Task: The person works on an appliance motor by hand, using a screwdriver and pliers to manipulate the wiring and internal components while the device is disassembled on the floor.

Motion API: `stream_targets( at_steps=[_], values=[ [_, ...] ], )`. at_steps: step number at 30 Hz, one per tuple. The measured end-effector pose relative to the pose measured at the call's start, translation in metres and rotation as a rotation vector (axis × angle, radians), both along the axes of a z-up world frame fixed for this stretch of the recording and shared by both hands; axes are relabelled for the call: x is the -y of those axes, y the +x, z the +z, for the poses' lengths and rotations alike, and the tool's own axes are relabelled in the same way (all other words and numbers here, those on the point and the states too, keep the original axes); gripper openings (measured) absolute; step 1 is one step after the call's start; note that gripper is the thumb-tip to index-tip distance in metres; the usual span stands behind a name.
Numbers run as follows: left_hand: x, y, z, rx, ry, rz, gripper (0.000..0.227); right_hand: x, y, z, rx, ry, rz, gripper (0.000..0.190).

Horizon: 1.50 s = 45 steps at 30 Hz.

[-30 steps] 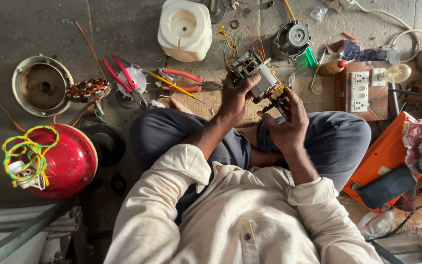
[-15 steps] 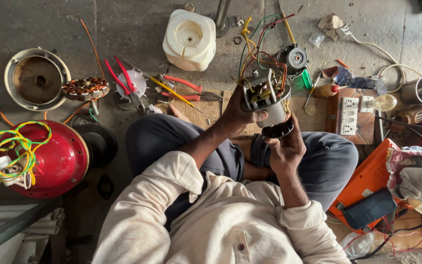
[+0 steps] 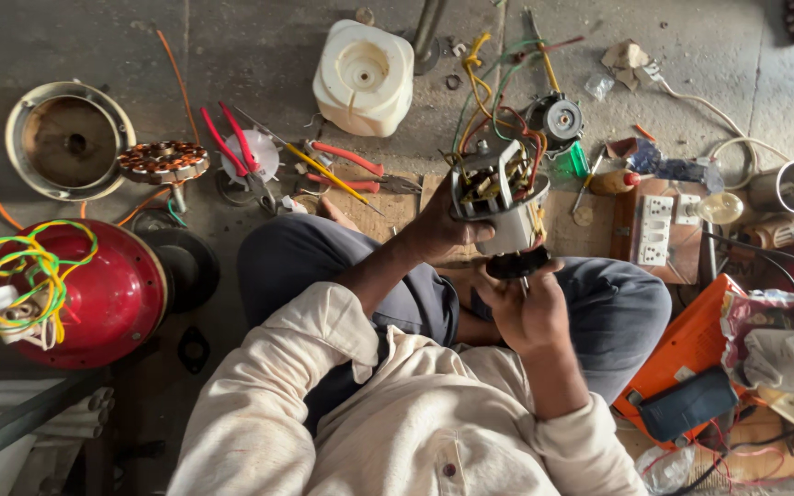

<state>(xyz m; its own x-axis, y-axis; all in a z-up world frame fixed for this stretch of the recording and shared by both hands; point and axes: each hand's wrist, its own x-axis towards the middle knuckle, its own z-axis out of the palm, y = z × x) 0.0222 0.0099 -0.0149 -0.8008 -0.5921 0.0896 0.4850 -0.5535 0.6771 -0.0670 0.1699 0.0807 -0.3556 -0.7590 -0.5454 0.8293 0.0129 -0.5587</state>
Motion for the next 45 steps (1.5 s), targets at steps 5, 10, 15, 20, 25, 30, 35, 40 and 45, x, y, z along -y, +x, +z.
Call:
stream_targets(
  at_steps=[5,10,15,20,25,30,35,40,45],
  values=[
    [0.000,0.003,-0.005,0.078,-0.139,0.018,0.098,-0.010,0.002,-0.011,-0.595,-0.081,0.091,0.067],
    [0.004,0.003,-0.008,0.035,-0.034,0.024,0.098,-0.009,-0.002,-0.027,-1.490,0.382,0.146,0.078],
    [0.006,0.004,-0.005,0.047,-0.072,-0.029,0.104,-0.010,-0.015,-0.025,0.233,-0.239,0.136,0.069],
    [0.017,0.020,0.019,0.073,-0.260,-0.016,0.110,-0.004,-0.014,-0.016,-0.988,-0.215,0.158,0.081],
    [0.017,0.022,0.048,0.041,-0.294,-0.018,0.112,-0.001,-0.008,-0.029,-1.069,-0.155,0.097,0.094],
    [0.015,0.019,0.054,0.058,-0.244,-0.009,0.118,0.000,-0.014,-0.043,-0.913,-0.261,0.104,0.092],
    [0.016,0.019,0.055,0.051,-0.239,-0.001,0.120,-0.001,-0.016,-0.044,-0.956,-0.220,0.121,0.093],
    [0.016,0.019,0.051,0.048,-0.220,-0.002,0.117,0.000,-0.015,-0.044,-0.996,-0.233,0.111,0.093],
    [0.010,0.005,0.035,-0.022,0.054,0.037,0.098,0.008,-0.010,-0.026,-0.935,-0.227,0.041,0.088]
  ],
)
